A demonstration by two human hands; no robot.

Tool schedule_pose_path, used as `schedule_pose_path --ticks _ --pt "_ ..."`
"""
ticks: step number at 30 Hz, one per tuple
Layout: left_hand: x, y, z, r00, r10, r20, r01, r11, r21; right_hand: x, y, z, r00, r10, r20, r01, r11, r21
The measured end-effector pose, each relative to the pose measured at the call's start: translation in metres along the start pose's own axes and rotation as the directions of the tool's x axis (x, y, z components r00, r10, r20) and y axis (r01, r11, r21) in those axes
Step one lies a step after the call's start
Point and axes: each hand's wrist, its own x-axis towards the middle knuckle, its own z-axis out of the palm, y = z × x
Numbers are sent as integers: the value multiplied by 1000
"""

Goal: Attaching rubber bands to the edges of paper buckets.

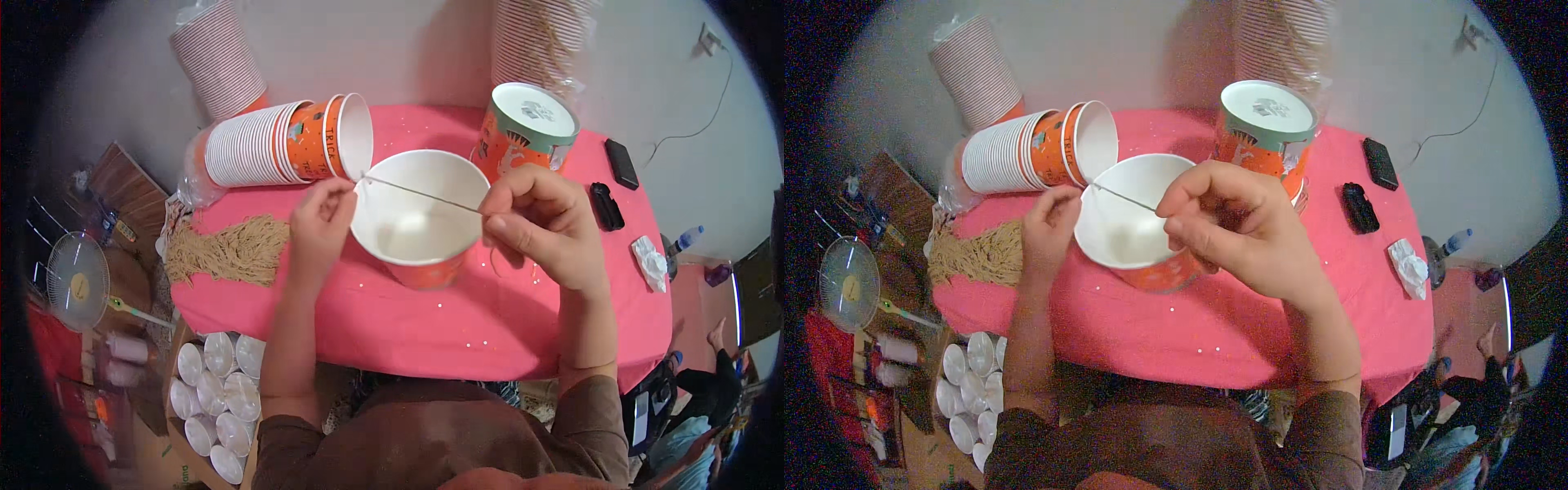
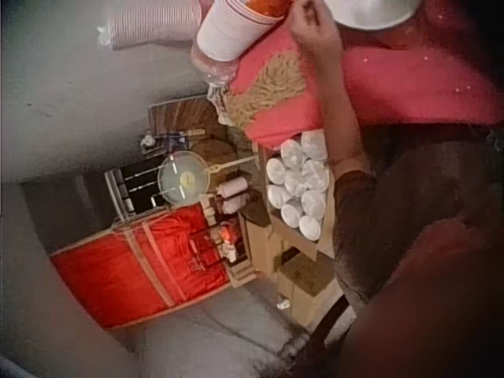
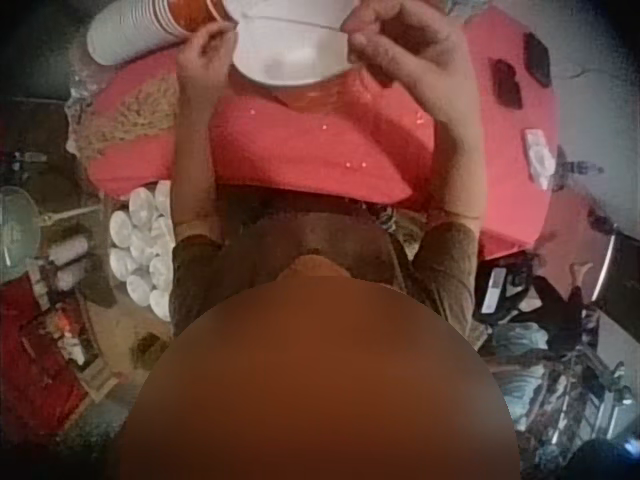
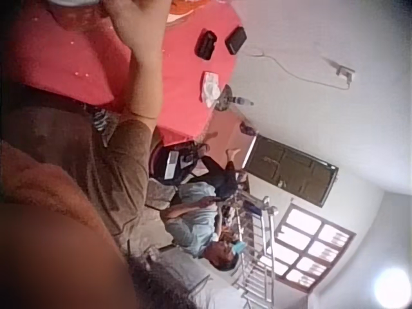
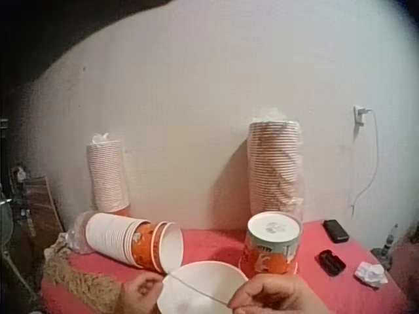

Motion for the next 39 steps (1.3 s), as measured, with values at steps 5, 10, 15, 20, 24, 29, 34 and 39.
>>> schedule_pose_path --ticks 5,10,15,20,24,29,34,39 --pt "-2 20 8 906 390 -163 -351 909 227 3 11 4 1000 -3 -16 4 995 103" --pt "-56 78 14 954 36 297 85 919 -385 3 18 16 995 -37 90 13 967 254" --pt "-72 95 40 905 -73 420 344 707 -618 2 27 23 992 -112 62 89 950 300" --pt "-77 68 24 847 -48 529 354 793 -495 11 28 7 972 -202 -118 227 933 278" --pt "-88 52 9 883 -101 458 328 831 -449 26 40 -15 941 -201 -273 293 888 355" --pt "-85 57 1 846 -189 498 352 901 -255 27 39 -29 952 -108 -288 41 973 -228" --pt "-78 68 4 905 -73 420 135 984 -119 16 37 0 919 -380 -107 105 497 -862" --pt "-71 72 20 937 181 297 -139 978 -155 -8 8 36 981 117 153 -47 916 -398"
